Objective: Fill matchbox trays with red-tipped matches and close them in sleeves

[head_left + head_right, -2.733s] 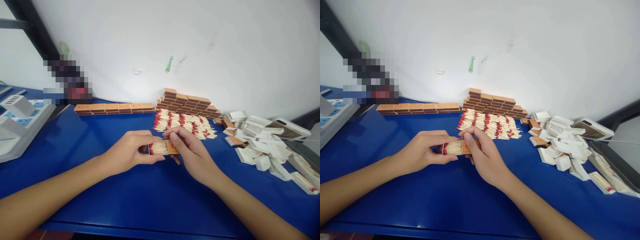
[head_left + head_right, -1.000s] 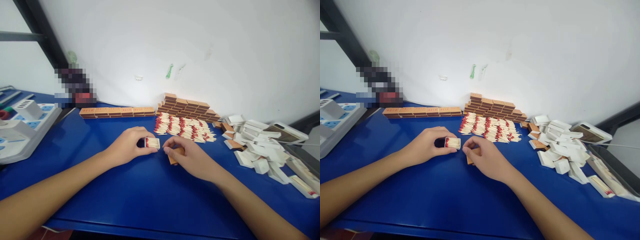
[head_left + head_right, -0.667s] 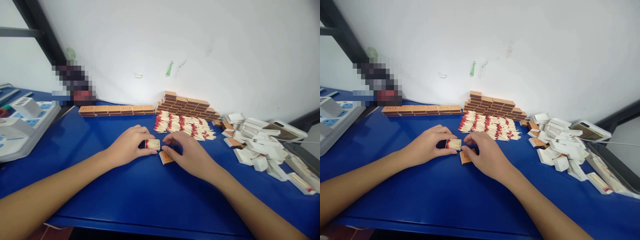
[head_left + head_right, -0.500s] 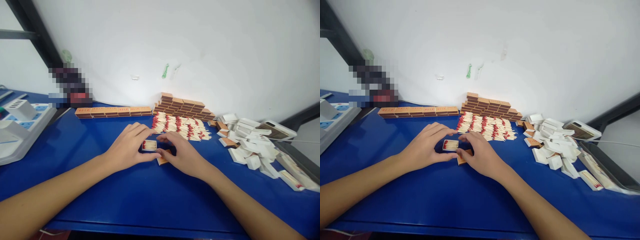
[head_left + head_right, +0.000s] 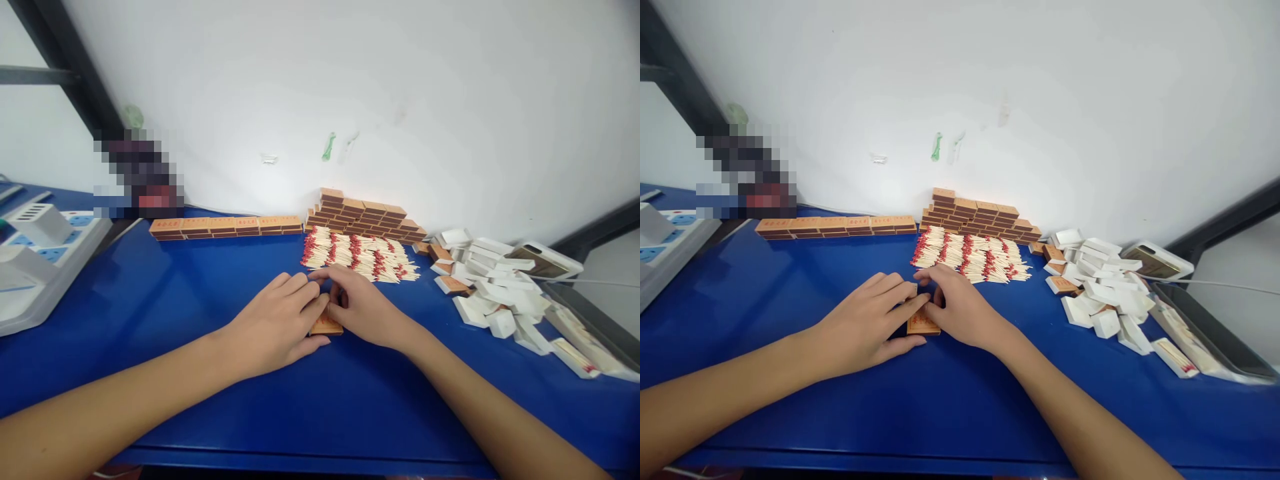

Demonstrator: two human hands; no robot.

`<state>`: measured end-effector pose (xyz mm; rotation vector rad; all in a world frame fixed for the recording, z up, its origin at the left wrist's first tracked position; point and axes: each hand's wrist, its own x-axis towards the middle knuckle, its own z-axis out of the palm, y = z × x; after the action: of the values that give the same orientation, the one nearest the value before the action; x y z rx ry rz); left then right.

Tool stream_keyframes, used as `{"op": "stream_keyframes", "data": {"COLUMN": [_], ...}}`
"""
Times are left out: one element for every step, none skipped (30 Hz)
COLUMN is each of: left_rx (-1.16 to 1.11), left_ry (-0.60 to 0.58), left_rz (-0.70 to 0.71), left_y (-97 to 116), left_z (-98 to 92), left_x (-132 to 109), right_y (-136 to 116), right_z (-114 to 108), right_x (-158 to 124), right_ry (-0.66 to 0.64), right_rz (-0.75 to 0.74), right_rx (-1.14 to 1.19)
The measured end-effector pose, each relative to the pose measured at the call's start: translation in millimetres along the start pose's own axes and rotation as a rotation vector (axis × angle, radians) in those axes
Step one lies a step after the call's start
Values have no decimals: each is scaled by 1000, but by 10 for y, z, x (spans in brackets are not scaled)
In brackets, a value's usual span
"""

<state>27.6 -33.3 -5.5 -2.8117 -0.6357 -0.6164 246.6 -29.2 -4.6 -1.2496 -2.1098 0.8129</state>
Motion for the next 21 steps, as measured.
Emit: {"op": "stream_keyframes", "data": {"left_rx": [13, 16, 9, -6, -26, -48, -69, -89, -106, -120, -131, -140, -149, -156, -160, -160, -158, -154, -151, -151, -156], "left_ry": [-2, -5, -9, -10, -9, -9, -8, -6, -5, -4, -5, -5, -4, 1, 8, 18, 28, 36, 38, 38, 36], "left_rz": [3, 2, -2, -6, -10, -14, -21, -29, -41, -53, -66, -78, -87, -93, -96, -95, -92, -87, -84, -81, -81], "left_y": [3, 5, 5, 4, 0, -7, -17, -28, -40, -52, -63, -73, -80, -85, -88, -89, -88, -85, -82, -77, -73], "left_z": [-6, -13, -19, -26, -32, -39, -46, -53, -59, -65, -71, -76, -81, -85, -89, -93, -95, -95, -93, -89, -83], "left_x": [-1, -1, -2, -2, -2, -1, -1, 0, 0, 0, -1, -2, -2, -2, -1, 1, 4, 6, 9, 10, 11], "right_y": [0, -2, -5, -9, -14, -19, -25, -32, -39, -47, -55, -62, -67, -69, -68, -62, -54, -44, -33, -23, -14], "right_z": [-2, -3, -3, -3, -3, -2, -3, -3, -4, -4, -5, -5, -5, -4, -2, 0, 2, 3, 2, -1, -7], "right_x": [12, 23, 32, 41, 49, 56, 64, 73, 82, 90, 99, 106, 111, 114, 113, 110, 103, 95, 85, 75, 65], "right_ry": [-8, -16, -21, -20, -17, -13, -11, -9, -9, -11, -14, -18, -20, -21, -18, -10, -1, 9, 16, 18, 21], "right_rz": [6, 12, 17, 18, 18, 18, 19, 21, 26, 32, 41, 50, 57, 62, 66, 69, 73, 77, 76, 72, 60], "right_rx": [-8, -15, -20, -24, -28, -32, -32, -29, -23, -12, 0, 11, 19, 23, 26, 27, 25, 20, 11, -3, -26]}}
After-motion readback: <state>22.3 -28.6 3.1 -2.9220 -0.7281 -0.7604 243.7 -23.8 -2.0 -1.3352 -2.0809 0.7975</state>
